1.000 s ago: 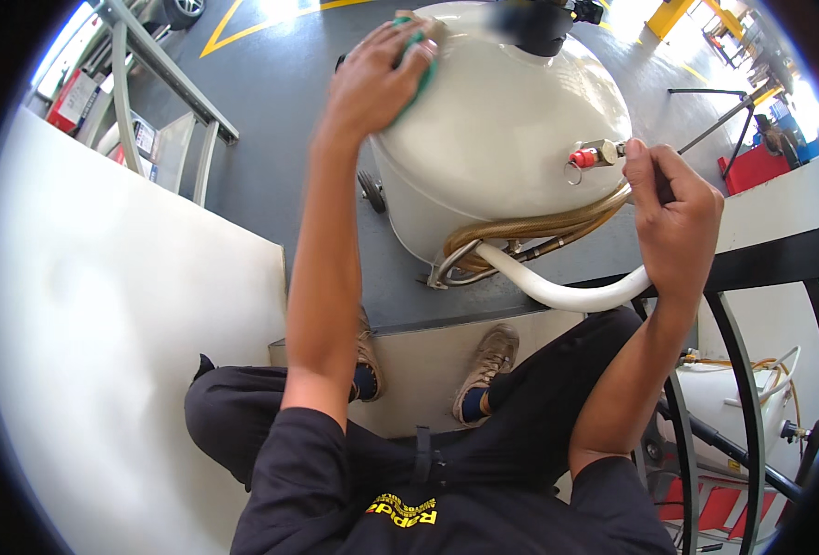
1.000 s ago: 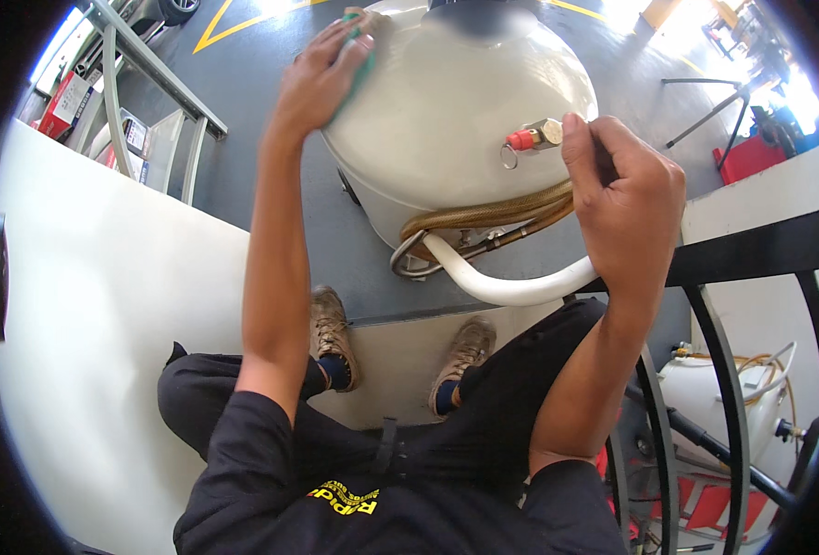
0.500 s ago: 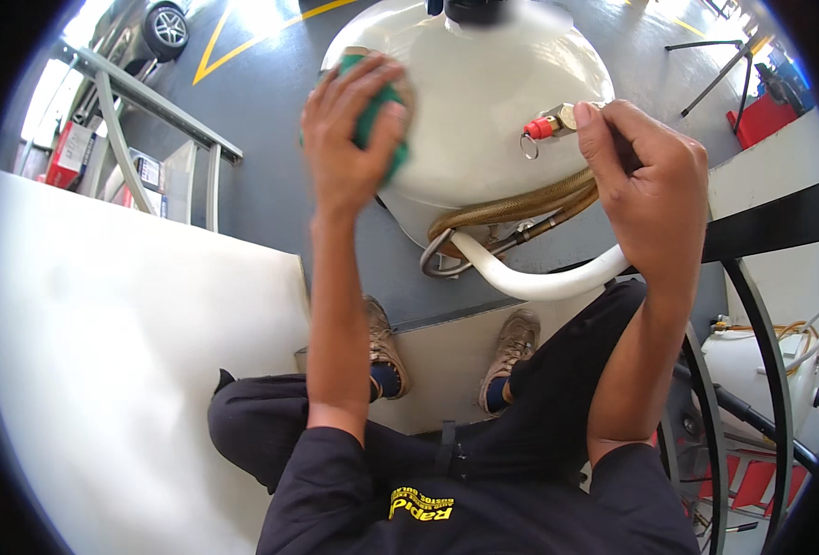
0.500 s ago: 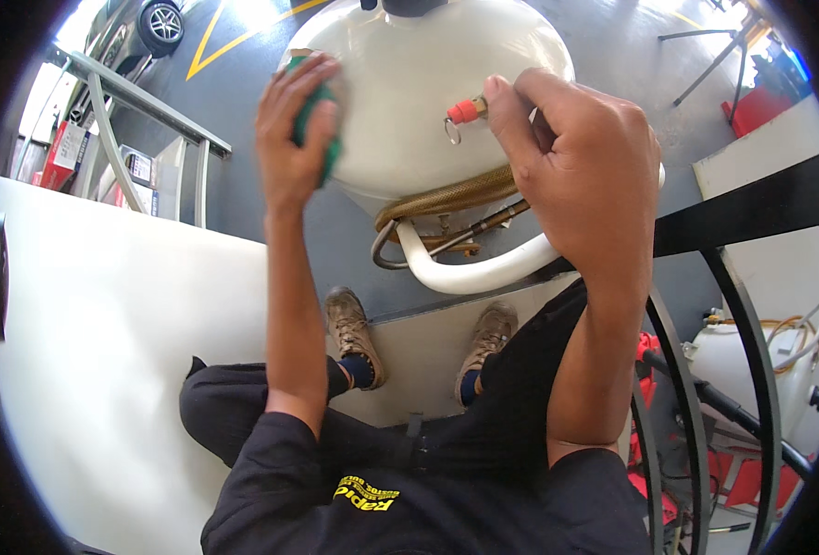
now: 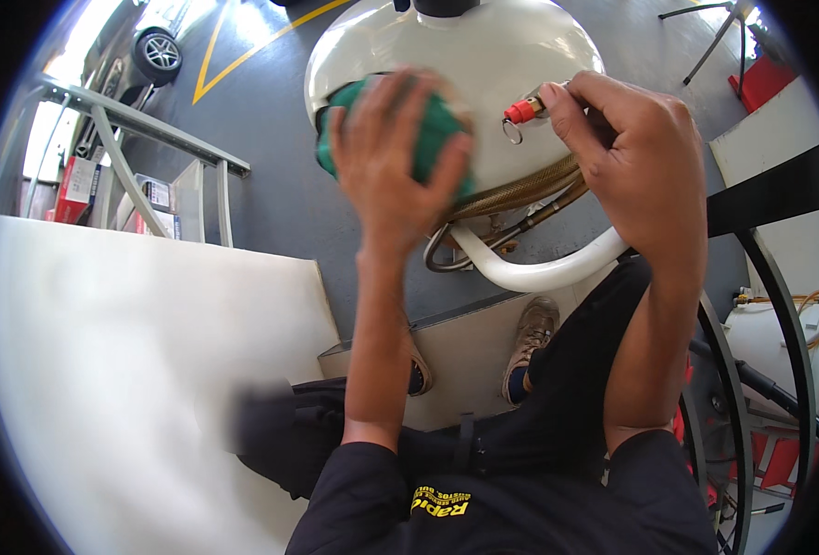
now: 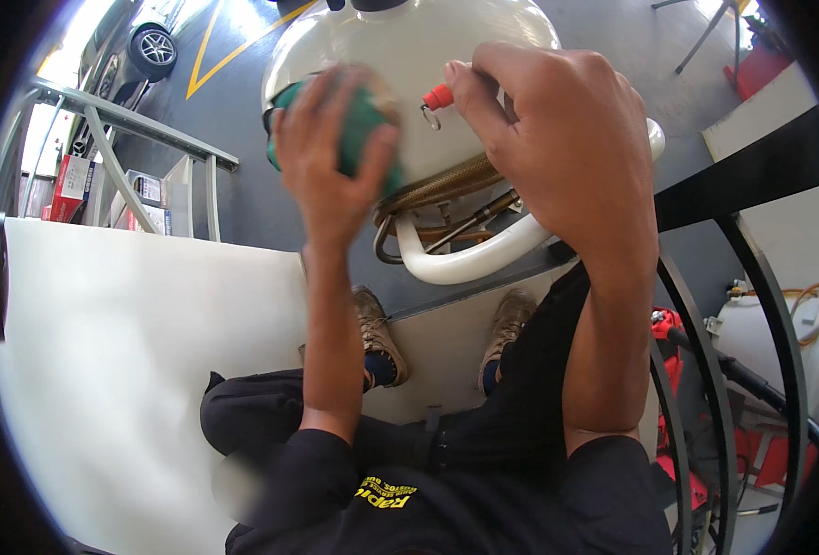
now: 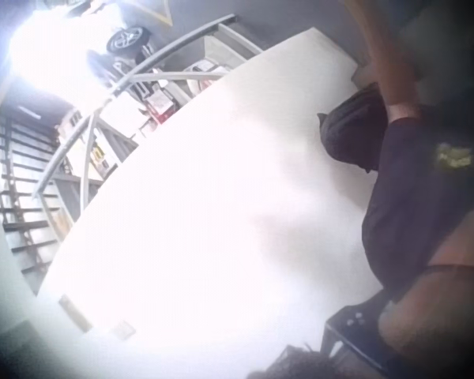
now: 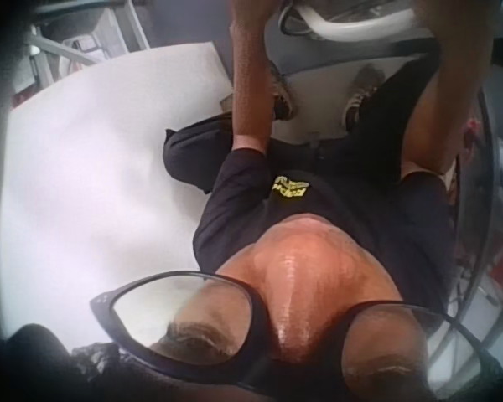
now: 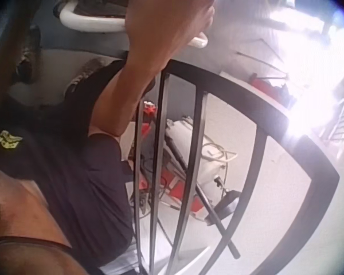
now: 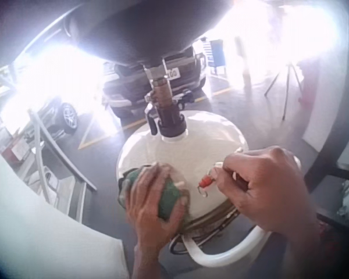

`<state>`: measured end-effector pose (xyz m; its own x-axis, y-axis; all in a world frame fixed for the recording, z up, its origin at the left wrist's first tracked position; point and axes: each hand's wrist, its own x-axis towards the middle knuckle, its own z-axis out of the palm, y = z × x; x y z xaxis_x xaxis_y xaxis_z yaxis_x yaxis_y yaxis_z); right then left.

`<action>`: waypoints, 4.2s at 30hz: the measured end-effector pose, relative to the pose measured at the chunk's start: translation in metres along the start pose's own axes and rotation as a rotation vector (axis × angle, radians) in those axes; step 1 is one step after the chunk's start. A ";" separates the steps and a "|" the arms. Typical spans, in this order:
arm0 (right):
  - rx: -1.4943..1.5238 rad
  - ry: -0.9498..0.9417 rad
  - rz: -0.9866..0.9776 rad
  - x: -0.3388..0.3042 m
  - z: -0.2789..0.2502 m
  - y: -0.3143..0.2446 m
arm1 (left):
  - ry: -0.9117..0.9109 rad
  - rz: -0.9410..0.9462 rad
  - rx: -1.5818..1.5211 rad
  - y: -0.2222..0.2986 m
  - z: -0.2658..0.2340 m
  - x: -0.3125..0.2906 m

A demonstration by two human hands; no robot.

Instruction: The person wipes the exterior of a white cylindrical tank with a green cloth. They clean the top, sides, and bottom of the tank, as well as the attached hoses and valves, while sitting on the floor.

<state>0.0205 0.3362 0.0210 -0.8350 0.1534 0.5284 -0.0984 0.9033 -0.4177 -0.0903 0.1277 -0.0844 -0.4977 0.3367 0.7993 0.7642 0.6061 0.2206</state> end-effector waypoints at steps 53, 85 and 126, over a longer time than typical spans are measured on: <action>0.051 -0.029 -0.049 -0.001 0.004 0.004 | -0.102 0.031 0.147 0.027 0.006 -0.003; 0.052 -0.010 -0.106 -0.002 0.002 0.000 | -0.231 -0.055 -0.079 -0.052 -0.010 0.040; 0.130 0.010 -0.084 -0.004 0.005 -0.008 | 0.038 -0.111 -0.329 -0.065 -0.003 0.003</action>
<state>0.0224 0.3268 0.0184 -0.8154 0.0846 0.5728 -0.2374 0.8535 -0.4639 -0.1402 0.0871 -0.0943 -0.5740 0.2509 0.7795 0.8009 0.3706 0.4704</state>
